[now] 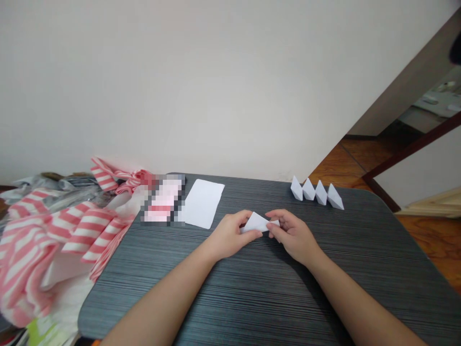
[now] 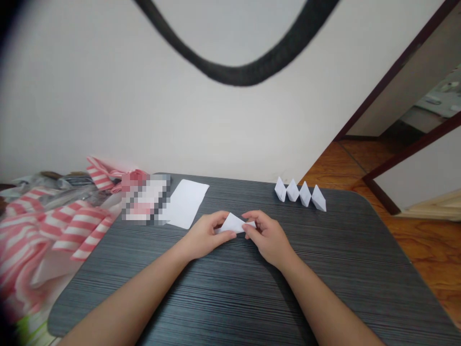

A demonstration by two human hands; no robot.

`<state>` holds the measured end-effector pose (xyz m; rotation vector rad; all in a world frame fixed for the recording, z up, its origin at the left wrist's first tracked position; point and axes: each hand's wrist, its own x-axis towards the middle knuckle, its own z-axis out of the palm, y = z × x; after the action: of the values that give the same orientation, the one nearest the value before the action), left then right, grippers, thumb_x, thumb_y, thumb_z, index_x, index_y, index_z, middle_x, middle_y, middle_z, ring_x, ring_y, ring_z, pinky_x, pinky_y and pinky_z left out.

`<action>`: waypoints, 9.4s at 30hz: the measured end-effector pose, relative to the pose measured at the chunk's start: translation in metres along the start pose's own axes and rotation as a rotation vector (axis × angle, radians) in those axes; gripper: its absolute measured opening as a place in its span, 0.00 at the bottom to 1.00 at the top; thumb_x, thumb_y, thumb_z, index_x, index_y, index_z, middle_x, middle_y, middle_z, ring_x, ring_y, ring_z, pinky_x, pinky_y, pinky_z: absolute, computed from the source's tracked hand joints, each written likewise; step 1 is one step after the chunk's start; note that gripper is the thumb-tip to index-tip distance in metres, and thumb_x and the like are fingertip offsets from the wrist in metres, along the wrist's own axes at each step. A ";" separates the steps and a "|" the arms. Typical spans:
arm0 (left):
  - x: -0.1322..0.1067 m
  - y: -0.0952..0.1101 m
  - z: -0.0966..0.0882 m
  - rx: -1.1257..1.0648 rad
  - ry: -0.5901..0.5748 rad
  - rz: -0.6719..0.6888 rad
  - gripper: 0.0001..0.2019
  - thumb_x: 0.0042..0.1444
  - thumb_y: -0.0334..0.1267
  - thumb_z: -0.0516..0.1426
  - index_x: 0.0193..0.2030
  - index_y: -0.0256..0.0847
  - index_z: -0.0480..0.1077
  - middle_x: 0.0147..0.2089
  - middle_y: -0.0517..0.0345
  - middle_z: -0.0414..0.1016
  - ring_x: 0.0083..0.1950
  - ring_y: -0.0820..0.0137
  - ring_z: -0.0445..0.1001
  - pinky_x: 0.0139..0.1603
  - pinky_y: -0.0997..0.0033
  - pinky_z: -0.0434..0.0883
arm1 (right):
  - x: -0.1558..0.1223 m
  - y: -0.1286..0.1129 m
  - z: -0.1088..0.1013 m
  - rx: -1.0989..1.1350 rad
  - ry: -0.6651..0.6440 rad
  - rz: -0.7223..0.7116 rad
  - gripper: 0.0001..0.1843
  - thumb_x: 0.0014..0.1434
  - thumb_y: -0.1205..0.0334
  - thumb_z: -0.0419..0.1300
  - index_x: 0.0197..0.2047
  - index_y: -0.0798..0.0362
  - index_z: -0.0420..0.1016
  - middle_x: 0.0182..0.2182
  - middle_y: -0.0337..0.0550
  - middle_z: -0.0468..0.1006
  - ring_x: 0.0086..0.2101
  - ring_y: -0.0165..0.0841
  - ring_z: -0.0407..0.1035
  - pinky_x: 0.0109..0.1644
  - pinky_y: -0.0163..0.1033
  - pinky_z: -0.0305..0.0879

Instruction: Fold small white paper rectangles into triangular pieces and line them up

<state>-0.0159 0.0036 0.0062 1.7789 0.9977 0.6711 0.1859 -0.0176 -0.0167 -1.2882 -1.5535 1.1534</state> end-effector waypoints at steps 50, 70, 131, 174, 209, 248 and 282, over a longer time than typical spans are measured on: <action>0.001 0.005 -0.003 -0.024 -0.043 -0.068 0.10 0.56 0.40 0.53 0.32 0.37 0.74 0.33 0.57 0.78 0.29 0.73 0.69 0.29 0.77 0.62 | -0.001 -0.015 -0.005 -0.167 -0.151 0.075 0.16 0.61 0.56 0.53 0.25 0.54 0.71 0.15 0.37 0.72 0.18 0.27 0.65 0.26 0.32 0.59; -0.001 0.008 0.000 -0.118 -0.077 -0.084 0.12 0.58 0.42 0.52 0.34 0.36 0.73 0.33 0.56 0.77 0.24 0.77 0.66 0.26 0.78 0.62 | -0.002 -0.016 -0.003 -0.008 -0.176 0.085 0.12 0.58 0.58 0.56 0.27 0.55 0.70 0.22 0.39 0.74 0.20 0.27 0.67 0.25 0.32 0.62; 0.002 -0.007 0.001 -0.191 -0.096 -0.122 0.18 0.60 0.48 0.48 0.32 0.36 0.70 0.31 0.53 0.78 0.23 0.77 0.69 0.25 0.78 0.63 | 0.000 -0.008 -0.011 0.013 -0.012 0.046 0.12 0.59 0.58 0.57 0.27 0.56 0.71 0.22 0.39 0.74 0.20 0.26 0.66 0.26 0.32 0.61; 0.002 -0.003 0.004 -0.269 -0.036 -0.080 0.10 0.56 0.42 0.55 0.41 0.38 0.65 0.31 0.58 0.74 0.23 0.78 0.67 0.25 0.78 0.63 | -0.001 -0.008 -0.008 -0.037 -0.096 0.071 0.16 0.61 0.53 0.54 0.26 0.54 0.70 0.17 0.37 0.72 0.19 0.28 0.65 0.28 0.34 0.60; -0.001 -0.002 0.001 -0.120 -0.027 -0.038 0.12 0.60 0.42 0.49 0.44 0.39 0.68 0.25 0.61 0.70 0.25 0.75 0.68 0.28 0.76 0.63 | -0.002 -0.009 -0.005 0.019 -0.083 0.006 0.07 0.61 0.60 0.55 0.40 0.53 0.70 0.21 0.37 0.72 0.22 0.27 0.65 0.25 0.33 0.57; -0.001 -0.004 0.000 -0.016 -0.063 -0.044 0.13 0.58 0.44 0.51 0.36 0.38 0.71 0.23 0.61 0.71 0.24 0.76 0.67 0.25 0.78 0.62 | -0.001 -0.004 -0.005 -0.128 0.003 -0.120 0.04 0.60 0.62 0.56 0.40 0.51 0.68 0.25 0.38 0.71 0.27 0.31 0.68 0.32 0.36 0.64; 0.002 -0.002 0.000 0.057 0.022 0.069 0.12 0.59 0.41 0.52 0.34 0.36 0.72 0.30 0.58 0.72 0.29 0.74 0.68 0.32 0.76 0.64 | 0.003 -0.015 -0.007 -0.350 -0.035 -0.266 0.09 0.60 0.66 0.55 0.31 0.51 0.75 0.37 0.44 0.74 0.37 0.34 0.69 0.42 0.39 0.64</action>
<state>-0.0158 0.0052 0.0047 1.8665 0.9832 0.7126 0.1882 -0.0147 -0.0001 -1.2343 -1.9483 0.7626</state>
